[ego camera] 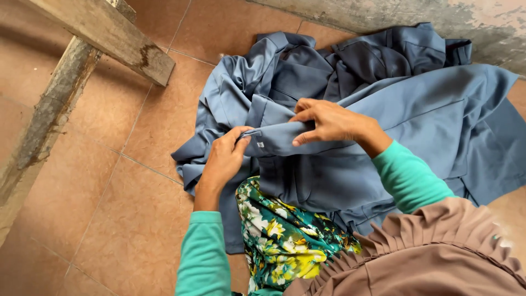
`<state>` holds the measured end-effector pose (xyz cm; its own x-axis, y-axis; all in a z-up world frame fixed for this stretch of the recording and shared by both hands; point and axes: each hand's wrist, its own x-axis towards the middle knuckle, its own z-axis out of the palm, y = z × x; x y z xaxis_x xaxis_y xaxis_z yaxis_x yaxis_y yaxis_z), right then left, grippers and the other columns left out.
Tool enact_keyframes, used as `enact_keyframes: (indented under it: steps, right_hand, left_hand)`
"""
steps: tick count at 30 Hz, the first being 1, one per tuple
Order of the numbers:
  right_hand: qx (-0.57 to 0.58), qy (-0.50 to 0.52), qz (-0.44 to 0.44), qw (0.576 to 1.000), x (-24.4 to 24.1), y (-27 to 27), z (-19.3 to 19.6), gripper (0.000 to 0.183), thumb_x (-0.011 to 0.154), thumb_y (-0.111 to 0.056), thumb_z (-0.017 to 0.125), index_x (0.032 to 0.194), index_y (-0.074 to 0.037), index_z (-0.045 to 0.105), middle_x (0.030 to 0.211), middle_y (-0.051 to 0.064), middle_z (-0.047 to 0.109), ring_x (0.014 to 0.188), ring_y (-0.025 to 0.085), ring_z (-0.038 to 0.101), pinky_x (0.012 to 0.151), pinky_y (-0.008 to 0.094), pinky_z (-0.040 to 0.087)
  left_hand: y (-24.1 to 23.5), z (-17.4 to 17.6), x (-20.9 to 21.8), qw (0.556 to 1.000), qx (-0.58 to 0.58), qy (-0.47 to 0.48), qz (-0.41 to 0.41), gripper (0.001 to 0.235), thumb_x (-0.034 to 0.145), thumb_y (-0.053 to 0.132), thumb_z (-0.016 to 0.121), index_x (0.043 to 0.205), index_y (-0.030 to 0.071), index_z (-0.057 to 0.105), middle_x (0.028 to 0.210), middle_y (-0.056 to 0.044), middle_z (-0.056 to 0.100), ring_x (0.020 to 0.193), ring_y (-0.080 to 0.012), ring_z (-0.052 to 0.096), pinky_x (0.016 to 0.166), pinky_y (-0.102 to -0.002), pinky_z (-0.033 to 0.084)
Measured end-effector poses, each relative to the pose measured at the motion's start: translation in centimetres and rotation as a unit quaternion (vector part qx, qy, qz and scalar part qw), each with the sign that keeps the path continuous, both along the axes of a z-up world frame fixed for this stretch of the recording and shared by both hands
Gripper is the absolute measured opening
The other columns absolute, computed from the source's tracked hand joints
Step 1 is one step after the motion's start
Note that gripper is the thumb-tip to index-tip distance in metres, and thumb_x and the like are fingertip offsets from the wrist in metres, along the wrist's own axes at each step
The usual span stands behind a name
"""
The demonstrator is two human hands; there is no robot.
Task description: The person sits on a tiled floor and folds several pairs of grey trousers by hand. They smooth the fabric, fold the legs together, and fold the trousers into neat rectangles, stacking them on the floor.
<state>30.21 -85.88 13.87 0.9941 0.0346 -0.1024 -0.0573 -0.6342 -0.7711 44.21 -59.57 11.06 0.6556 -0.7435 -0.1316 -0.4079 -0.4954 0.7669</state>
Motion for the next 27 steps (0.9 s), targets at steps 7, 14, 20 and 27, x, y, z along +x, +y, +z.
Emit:
enact_keyframes:
  steps: [7, 14, 20, 27]
  right_hand:
    - [-0.058, -0.031, 0.040, 0.997, -1.4, 2.0, 0.4, 0.015, 0.092, -0.026, 0.071, 0.084, -0.014, 0.076, 0.088, 0.002, 0.060, 0.099, 0.026, 0.066, 0.077, 0.041, 0.054]
    - [-0.126, 0.120, 0.064, 0.983, -1.1, -0.8, 1.4, 0.027, 0.083, -0.039, 0.078, 0.104, -0.023, 0.078, 0.111, 0.003, 0.061, 0.104, 0.033, 0.064, 0.082, 0.053, 0.055]
    - [-0.209, 0.329, -0.005, 0.921, -2.0, -12.2, -6.8, 0.051, 0.063, -0.055, 0.090, 0.098, -0.019, 0.087, 0.098, 0.013, 0.081, 0.103, 0.038, 0.074, 0.083, 0.053, 0.057]
    - [-0.334, 0.108, -0.258, 0.900, 0.8, -18.3, -3.0, 0.040, 0.083, -0.058, 0.083, 0.108, -0.027, 0.082, 0.106, 0.013, 0.079, 0.106, 0.041, 0.070, 0.085, 0.056, 0.052]
  left_hand:
    - [-3.5, 5.2, -3.0, 0.961, 0.089, -0.226, -0.130, 0.111, 0.071, 0.026, 0.092, 0.162, 0.027, 0.030, 0.167, -0.030, 0.011, 0.149, -0.0596, 0.002, 0.112, -0.078, 0.005]
    - [-5.8, -2.1, 0.8, 0.921, 0.102, -0.329, -0.182, 0.039, 0.074, 0.029, 0.087, 0.099, 0.023, 0.057, 0.102, -0.002, 0.075, 0.116, -0.0227, 0.064, 0.121, -0.067, 0.002]
    - [-3.4, -2.4, 7.3, 0.910, 0.202, -0.345, -0.112, 0.042, 0.078, 0.034, 0.084, 0.110, 0.031, 0.056, 0.096, 0.008, 0.077, 0.095, -0.0131, 0.074, 0.114, -0.047, 0.023]
    - [1.1, 8.3, 12.1, 0.802, 0.155, -0.577, 0.005, 0.029, 0.082, 0.042, 0.086, 0.104, 0.030, 0.071, 0.085, 0.000, 0.073, 0.078, -0.0268, 0.067, 0.085, -0.045, 0.037]
